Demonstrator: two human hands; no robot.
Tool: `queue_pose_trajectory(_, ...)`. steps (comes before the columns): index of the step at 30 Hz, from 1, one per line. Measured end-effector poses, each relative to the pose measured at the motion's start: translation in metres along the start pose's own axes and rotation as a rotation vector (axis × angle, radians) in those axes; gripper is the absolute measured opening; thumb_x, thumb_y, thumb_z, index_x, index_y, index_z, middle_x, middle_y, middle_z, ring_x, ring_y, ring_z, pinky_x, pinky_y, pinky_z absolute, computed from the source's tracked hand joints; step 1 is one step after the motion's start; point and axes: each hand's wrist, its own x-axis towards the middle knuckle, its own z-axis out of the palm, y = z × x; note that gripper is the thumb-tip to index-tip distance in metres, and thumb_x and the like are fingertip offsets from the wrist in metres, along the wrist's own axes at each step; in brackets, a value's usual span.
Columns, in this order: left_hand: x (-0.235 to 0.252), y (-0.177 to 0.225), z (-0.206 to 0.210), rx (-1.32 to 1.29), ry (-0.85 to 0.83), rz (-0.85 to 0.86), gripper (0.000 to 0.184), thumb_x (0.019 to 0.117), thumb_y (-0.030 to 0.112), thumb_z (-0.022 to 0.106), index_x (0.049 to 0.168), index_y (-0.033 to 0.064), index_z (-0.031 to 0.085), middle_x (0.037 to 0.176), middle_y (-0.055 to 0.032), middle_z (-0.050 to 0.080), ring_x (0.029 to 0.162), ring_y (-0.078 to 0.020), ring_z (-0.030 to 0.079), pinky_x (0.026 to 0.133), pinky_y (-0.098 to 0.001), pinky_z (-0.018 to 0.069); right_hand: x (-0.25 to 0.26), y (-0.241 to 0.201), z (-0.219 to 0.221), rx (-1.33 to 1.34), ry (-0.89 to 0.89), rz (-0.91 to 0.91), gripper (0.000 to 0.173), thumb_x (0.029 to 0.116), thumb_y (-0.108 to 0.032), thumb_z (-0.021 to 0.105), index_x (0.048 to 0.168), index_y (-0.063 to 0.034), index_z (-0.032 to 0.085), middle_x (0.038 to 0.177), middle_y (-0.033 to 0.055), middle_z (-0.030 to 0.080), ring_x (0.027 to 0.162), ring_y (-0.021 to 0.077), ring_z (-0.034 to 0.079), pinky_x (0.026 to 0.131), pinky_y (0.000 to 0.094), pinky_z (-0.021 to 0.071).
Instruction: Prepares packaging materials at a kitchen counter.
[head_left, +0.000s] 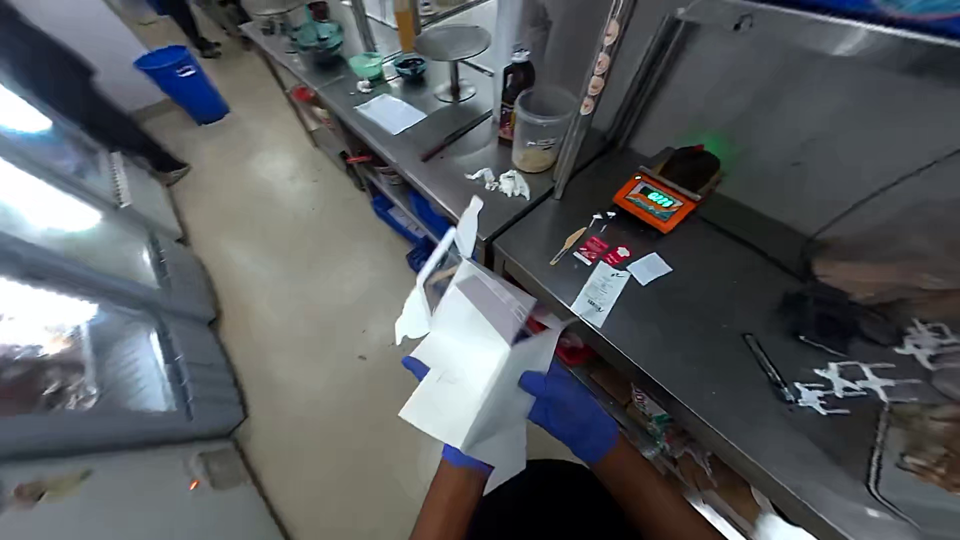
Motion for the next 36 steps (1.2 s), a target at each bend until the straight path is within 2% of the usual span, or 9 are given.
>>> queue_pose_trajectory(3,0.056,0.024,-0.023,0.266,0.082,0.178,0.079,0.0956,0.079,0.020,0.140,0.0202,0.049,0.116,0.0055,0.069,0.106,-0.0053,0.067,0.085,-0.0333,0.0602,0.011,-0.012,0.009,-0.074,0.377,-0.114,0.034,0.0949,-0.009,0.063,0.127,-0.0037,0.051,0.102,0.0115,0.073,0.092,0.0214,0.074,0.085,0.0402,0.0628)
queue_pose_trajectory(10,0.135,-0.001,-0.027,0.553,-0.219,-0.077,0.101,0.0674,0.082,0.070,0.140,0.0167,0.043,0.113,0.0074,0.071,0.103,-0.0034,0.069,0.084,-0.0287,0.0623,-0.037,0.014,-0.023,-0.094,0.945,-0.464,0.035,0.0988,-0.012,0.056,0.133,-0.0029,0.051,0.107,0.0113,0.072,0.095,0.0199,0.073,0.084,0.0391,0.0626)
queue_pose_trajectory(18,0.153,-0.168,0.030,0.829,-0.977,-0.699,0.089,0.0953,0.068,0.050,0.163,0.0182,0.021,0.157,-0.0043,0.043,0.139,-0.0176,0.048,0.111,-0.0439,0.0463,-0.139,0.024,-0.097,0.016,1.477,-0.829,0.043,0.1056,-0.018,0.050,0.148,-0.0108,0.048,0.124,0.0086,0.068,0.104,0.0166,0.070,0.085,0.0356,0.0623)
queue_pose_trajectory(21,0.167,-0.247,0.038,0.849,-1.204,-0.695,0.079,0.0973,0.033,0.059,0.164,0.0171,0.020,0.166,-0.0071,0.030,0.147,-0.0207,0.039,0.117,-0.0457,0.0402,-0.139,0.030,-0.150,0.014,1.517,-0.827,0.047,0.0983,-0.006,0.059,0.144,-0.0068,0.051,0.124,0.0109,0.067,0.104,0.0184,0.069,0.085,0.0361,0.0620)
queue_pose_trajectory(26,0.201,-0.304,0.026,1.365,-0.952,-0.749,0.076,0.1023,0.060,0.046,0.164,0.0207,0.024,0.165,-0.0098,0.032,0.144,-0.0291,0.043,0.112,-0.0558,0.0433,-0.113,0.017,-0.249,-0.237,1.788,-0.714,0.039,0.0963,-0.006,0.062,0.134,0.0025,0.061,0.128,0.0180,0.066,0.115,0.0222,0.066,0.098,0.0418,0.0552)
queue_pose_trajectory(28,0.189,-0.289,0.020,1.598,-0.759,-0.930,0.078,0.1009,0.071,0.032,0.151,0.0133,0.047,0.137,-0.0158,0.062,0.116,-0.0318,0.064,0.093,-0.0534,0.0546,-0.100,0.009,-0.274,-0.364,1.809,-0.673,0.040,0.1007,-0.007,0.056,0.139,0.0047,0.057,0.137,0.0214,0.062,0.126,0.0262,0.060,0.108,0.0445,0.0492)
queue_pose_trajectory(31,0.160,-0.277,0.011,1.634,-0.512,-1.184,0.065,0.1023,0.054,0.053,0.143,0.0035,0.048,0.109,-0.0200,0.072,0.089,-0.0291,0.073,0.078,-0.0427,0.0610,-0.084,0.000,-0.288,-0.604,1.771,-0.599,0.042,0.1012,-0.001,0.047,0.141,0.0083,0.053,0.145,0.0255,0.055,0.135,0.0330,0.054,0.114,0.0462,0.0431)
queue_pose_trajectory(33,0.142,-0.292,0.002,1.686,-0.417,-0.941,0.042,0.1031,0.028,0.061,0.130,-0.0032,0.054,0.095,-0.0180,0.073,0.077,-0.0236,0.073,0.070,-0.0370,0.0618,-0.080,0.002,-0.298,-0.874,1.690,-0.487,0.047,0.0956,0.007,0.043,0.142,0.0096,0.052,0.151,0.0273,0.047,0.140,0.0394,0.048,0.114,0.0506,0.0421)
queue_pose_trajectory(36,0.130,-0.321,-0.006,2.174,-0.713,-0.467,0.042,0.1016,0.014,0.054,0.142,0.0048,0.058,0.133,-0.0176,0.065,0.121,-0.0295,0.064,0.105,-0.0495,0.0504,-0.080,0.006,-0.311,-1.337,1.509,-0.124,0.063,0.0864,0.002,0.056,0.149,0.0072,0.046,0.157,0.0266,0.040,0.147,0.0416,0.038,0.119,0.0519,0.0360)
